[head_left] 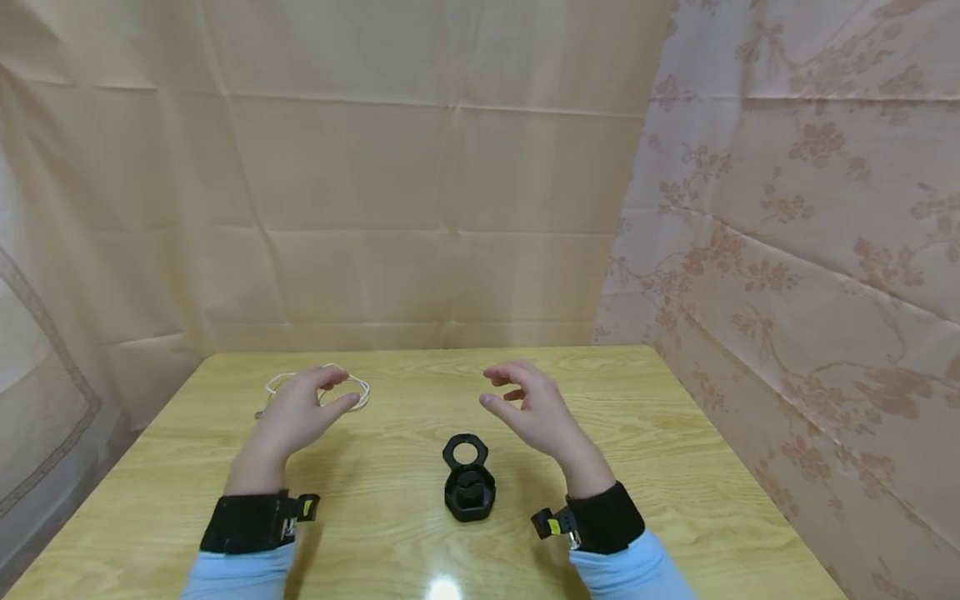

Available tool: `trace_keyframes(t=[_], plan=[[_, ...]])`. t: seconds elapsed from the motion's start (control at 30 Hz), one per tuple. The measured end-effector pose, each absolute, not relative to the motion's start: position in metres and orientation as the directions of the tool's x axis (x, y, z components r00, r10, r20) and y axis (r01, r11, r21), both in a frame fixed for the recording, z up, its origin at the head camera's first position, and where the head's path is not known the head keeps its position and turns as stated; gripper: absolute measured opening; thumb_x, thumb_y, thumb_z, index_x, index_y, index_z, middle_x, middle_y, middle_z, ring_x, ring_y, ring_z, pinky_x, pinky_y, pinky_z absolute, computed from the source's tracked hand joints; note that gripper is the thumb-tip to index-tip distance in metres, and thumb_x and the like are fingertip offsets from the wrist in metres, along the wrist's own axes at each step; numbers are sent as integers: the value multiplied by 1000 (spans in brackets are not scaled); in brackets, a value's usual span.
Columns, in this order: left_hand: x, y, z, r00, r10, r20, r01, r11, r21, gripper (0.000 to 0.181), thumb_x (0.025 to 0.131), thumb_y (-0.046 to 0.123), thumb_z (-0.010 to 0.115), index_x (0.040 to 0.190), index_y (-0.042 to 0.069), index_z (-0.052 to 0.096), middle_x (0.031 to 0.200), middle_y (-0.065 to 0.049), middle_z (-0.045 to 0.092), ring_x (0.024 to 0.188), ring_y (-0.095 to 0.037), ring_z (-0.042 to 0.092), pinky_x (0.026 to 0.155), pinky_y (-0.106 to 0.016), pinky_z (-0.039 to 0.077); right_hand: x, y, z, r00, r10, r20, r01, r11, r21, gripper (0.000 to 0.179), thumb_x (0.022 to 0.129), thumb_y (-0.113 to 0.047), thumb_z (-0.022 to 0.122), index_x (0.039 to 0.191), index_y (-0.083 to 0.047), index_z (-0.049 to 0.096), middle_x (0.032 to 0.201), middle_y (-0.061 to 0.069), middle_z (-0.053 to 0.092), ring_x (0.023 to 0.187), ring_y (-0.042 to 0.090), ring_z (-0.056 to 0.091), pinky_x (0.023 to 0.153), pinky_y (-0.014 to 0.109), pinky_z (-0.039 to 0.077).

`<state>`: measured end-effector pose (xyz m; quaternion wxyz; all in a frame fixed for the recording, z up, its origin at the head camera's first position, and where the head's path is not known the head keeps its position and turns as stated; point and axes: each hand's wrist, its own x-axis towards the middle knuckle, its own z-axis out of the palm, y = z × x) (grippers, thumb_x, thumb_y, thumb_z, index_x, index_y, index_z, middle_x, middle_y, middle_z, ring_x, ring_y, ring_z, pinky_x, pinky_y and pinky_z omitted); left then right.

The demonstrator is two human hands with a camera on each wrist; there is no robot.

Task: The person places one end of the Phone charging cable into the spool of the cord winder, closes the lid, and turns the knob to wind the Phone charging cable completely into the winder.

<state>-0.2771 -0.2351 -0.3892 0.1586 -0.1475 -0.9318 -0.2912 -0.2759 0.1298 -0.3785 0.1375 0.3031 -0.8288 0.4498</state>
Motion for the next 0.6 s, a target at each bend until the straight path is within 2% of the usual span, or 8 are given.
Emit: trace_keyframes(t=[0.27, 0.43, 0.6], plan=[[-283, -266, -404, -944, 116, 310, 280, 780, 559, 50, 97, 30, 71, 130, -7, 61, 127, -28, 63, 115, -47, 59, 94, -62, 46, -285, 122, -390, -809, -392, 438, -582, 429, -691, 35, 97, -23, 72, 129, -9, 66, 122, 3, 64, 113, 29, 59, 89, 45, 54], [-290, -280, -417, -954, 98, 282, 248, 783, 570, 48, 95, 28, 73, 122, -11, 63, 121, -32, 63, 113, -51, 58, 94, -62, 45, -287, 116, -394, -821, -413, 395, -564, 474, -676, 37, 98, -26, 71, 130, -9, 65, 124, 4, 64, 115, 25, 59, 91, 45, 52], [-299, -293, -430, -977, 76, 200, 178, 809, 560, 55, 96, 28, 71, 125, -16, 59, 124, -36, 60, 117, -54, 55, 96, -62, 44, -287, 111, -395, -827, -429, 364, -548, 472, -691, 38, 99, -28, 70, 130, -9, 65, 125, 6, 64, 116, 26, 59, 93, 51, 51]])
